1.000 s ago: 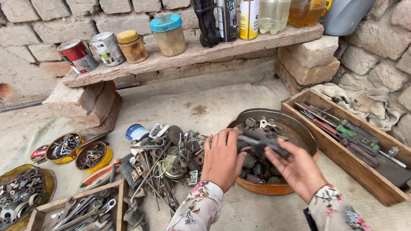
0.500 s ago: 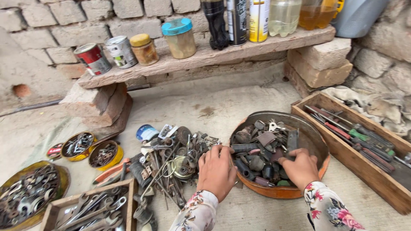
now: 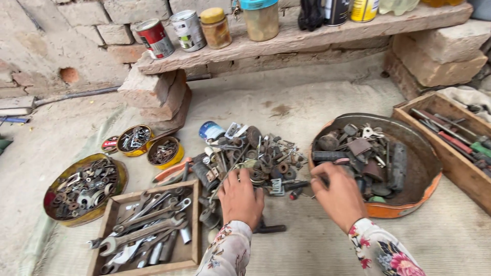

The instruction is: Sorting through various mechanical parts, tools, and hardware on a stone floor and workbench area.

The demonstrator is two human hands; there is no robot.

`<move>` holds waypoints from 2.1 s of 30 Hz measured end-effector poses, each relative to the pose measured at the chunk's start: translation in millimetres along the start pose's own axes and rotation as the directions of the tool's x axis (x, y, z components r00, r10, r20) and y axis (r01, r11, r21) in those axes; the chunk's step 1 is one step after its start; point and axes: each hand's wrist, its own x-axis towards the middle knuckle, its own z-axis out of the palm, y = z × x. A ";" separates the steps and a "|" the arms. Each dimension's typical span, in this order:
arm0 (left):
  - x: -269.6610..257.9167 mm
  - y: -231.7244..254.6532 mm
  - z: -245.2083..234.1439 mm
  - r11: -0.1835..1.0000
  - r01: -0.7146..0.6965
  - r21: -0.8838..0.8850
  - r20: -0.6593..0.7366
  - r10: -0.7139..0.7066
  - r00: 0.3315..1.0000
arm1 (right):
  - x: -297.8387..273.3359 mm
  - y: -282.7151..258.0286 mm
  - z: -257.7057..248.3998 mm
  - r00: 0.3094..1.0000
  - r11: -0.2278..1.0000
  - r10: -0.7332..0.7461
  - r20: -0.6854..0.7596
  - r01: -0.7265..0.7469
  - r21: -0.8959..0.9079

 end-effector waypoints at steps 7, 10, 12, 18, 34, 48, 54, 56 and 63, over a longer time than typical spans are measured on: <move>34.3 -64.5 -16.1 0.981 0.180 0.074 0.107 -0.188 0.976 | 1.0 -73.6 51.8 0.981 0.978 -0.113 0.160 0.138 -0.153; 47.6 -81.4 -14.8 0.972 0.232 0.045 0.289 -0.234 0.928 | 7.2 -88.1 82.5 0.940 1.000 0.009 0.342 -0.003 -0.020; 53.0 -88.9 -14.8 0.975 0.219 0.025 0.369 -0.212 0.905 | 6.4 -97.8 100.9 0.916 0.961 -0.080 0.394 0.176 -0.214; 60.3 -89.8 -43.9 0.965 0.256 -0.054 0.463 -0.203 0.863 | 13.7 -106.3 109.2 0.926 0.856 -0.118 0.358 0.278 -0.436; 50.5 -76.0 -23.7 0.943 0.315 -0.111 0.467 -0.230 0.853 | 53.5 -48.5 101.8 0.871 0.845 0.449 0.199 -0.486 0.222; 46.9 -41.1 -11.7 0.558 0.413 -0.720 0.212 -0.390 0.896 | 45.0 -67.0 87.6 0.596 0.202 0.340 0.727 -0.801 0.563; 103.4 -102.4 -43.7 0.197 0.428 -0.882 0.341 -0.359 0.869 | 63.5 -144.3 115.7 0.636 0.240 0.275 0.721 -0.772 0.589; 132.7 -126.4 -59.9 0.170 0.402 -0.900 0.310 -0.398 0.864 | 75.0 -176.6 130.6 0.644 0.258 0.272 0.715 -0.765 0.590; 259.2 -235.5 -77.1 0.108 0.209 -0.972 0.124 -0.521 0.845 | 112.5 -243.1 190.7 0.658 0.267 0.210 0.723 -0.750 0.605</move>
